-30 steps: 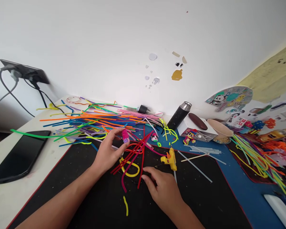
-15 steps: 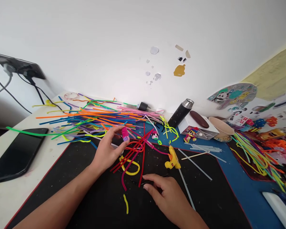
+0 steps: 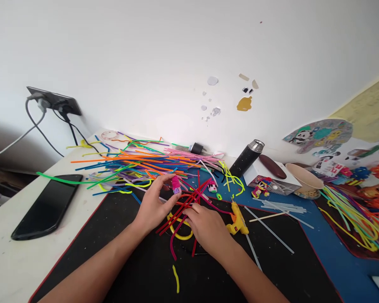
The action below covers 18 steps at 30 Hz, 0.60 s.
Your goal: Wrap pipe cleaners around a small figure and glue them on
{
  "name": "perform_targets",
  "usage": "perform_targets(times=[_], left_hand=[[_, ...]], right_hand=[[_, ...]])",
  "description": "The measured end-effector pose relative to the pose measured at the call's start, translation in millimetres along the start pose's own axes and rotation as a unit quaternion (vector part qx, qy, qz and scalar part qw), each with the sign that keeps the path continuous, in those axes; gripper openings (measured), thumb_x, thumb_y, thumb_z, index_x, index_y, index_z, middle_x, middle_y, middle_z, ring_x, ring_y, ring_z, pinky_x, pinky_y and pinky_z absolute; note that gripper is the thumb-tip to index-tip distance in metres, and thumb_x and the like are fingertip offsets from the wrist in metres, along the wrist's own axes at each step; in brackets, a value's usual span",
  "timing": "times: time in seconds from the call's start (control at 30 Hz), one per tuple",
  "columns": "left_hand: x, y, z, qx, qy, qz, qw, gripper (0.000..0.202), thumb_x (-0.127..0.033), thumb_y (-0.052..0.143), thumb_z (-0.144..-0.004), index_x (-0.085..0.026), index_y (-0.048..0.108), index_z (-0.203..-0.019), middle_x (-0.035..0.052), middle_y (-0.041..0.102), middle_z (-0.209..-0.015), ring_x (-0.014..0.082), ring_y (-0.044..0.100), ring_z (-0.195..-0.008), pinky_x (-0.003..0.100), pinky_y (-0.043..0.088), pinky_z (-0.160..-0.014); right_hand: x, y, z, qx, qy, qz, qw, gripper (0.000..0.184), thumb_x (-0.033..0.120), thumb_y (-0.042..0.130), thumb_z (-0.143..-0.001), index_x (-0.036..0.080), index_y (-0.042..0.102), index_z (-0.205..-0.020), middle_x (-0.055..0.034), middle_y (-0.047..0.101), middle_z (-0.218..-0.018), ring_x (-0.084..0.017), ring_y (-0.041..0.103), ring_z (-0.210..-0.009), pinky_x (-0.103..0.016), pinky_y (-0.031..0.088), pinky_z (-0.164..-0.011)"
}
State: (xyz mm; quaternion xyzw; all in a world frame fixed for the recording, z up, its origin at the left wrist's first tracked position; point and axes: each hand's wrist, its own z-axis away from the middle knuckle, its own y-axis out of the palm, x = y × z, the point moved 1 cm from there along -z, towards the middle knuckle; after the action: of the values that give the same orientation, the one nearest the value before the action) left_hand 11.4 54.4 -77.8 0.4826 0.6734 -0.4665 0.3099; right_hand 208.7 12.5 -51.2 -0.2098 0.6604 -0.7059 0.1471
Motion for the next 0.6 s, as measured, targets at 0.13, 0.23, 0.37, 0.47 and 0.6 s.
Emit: perform_targets(times=[0.13, 0.23, 0.37, 0.47, 0.6], left_hand=[[-1, -0.2, 0, 0.001, 0.006, -0.001, 1.000, 0.041, -0.031, 0.070, -0.092, -0.028, 0.060, -0.132, 0.0049, 0.068, -0.122, 0.0209, 0.067, -0.095, 0.036, 0.055, -0.088], [-1, -0.4, -1, -0.001, 0.011, 0.000, 1.000, 0.042, -0.030, 0.069, -0.091, -0.029, 0.060, -0.132, 0.0045, 0.068, -0.122, 0.0205, 0.067, -0.095, 0.035, 0.055, -0.087], [-3, -1.2, -2, -0.008, 0.003, 0.004, 1.000, 0.042, -0.030, 0.070, -0.091, -0.028, 0.061, -0.132, 0.0052, 0.069, -0.121, 0.0213, 0.068, -0.095, 0.036, 0.056, -0.087], [-3, -1.3, -2, -0.009, -0.013, 0.011, 1.000, 0.043, -0.032, 0.070, -0.091, -0.028, 0.061, -0.132, 0.0059, 0.069, -0.122, 0.0217, 0.067, -0.096, 0.037, 0.055, -0.088], [1, -1.5, -3, -0.012, -0.037, 0.049, 0.998, 0.044, -0.034, 0.071, -0.091, -0.027, 0.060, -0.133, 0.0071, 0.069, -0.123, 0.0233, 0.067, -0.100, 0.040, 0.055, -0.091]], right_hand=[[1, 6, -8, 0.008, -0.016, 0.023, 1.000, 0.016, 0.016, 0.065, -0.100, 0.023, 0.073, -0.113, -0.0037, 0.073, -0.100, -0.024, 0.075, -0.086, -0.031, 0.050, -0.063], [2, 9, -12, 0.015, -0.029, 0.034, 0.999, 0.011, 0.015, 0.064, -0.100, 0.021, 0.073, -0.100, -0.0045, 0.072, -0.097, -0.024, 0.074, -0.085, -0.031, 0.048, -0.062], [1, 6, -12, -0.016, -0.031, -0.008, 0.999, 0.010, 0.016, 0.065, -0.100, 0.020, 0.073, -0.095, -0.0049, 0.072, -0.093, -0.023, 0.072, -0.084, -0.030, 0.047, -0.063], [0, -2, -7, -0.073, -0.010, -0.116, 0.991, 0.008, 0.017, 0.066, -0.099, 0.021, 0.071, -0.094, -0.0030, 0.072, -0.092, -0.020, 0.070, -0.081, -0.029, 0.047, -0.066], [-2, -14, -3, -0.140, 0.039, -0.282, 0.948, 0.012, 0.020, 0.067, -0.097, 0.023, 0.067, -0.085, 0.0001, 0.067, -0.081, -0.017, 0.063, -0.071, -0.028, 0.047, -0.065]])
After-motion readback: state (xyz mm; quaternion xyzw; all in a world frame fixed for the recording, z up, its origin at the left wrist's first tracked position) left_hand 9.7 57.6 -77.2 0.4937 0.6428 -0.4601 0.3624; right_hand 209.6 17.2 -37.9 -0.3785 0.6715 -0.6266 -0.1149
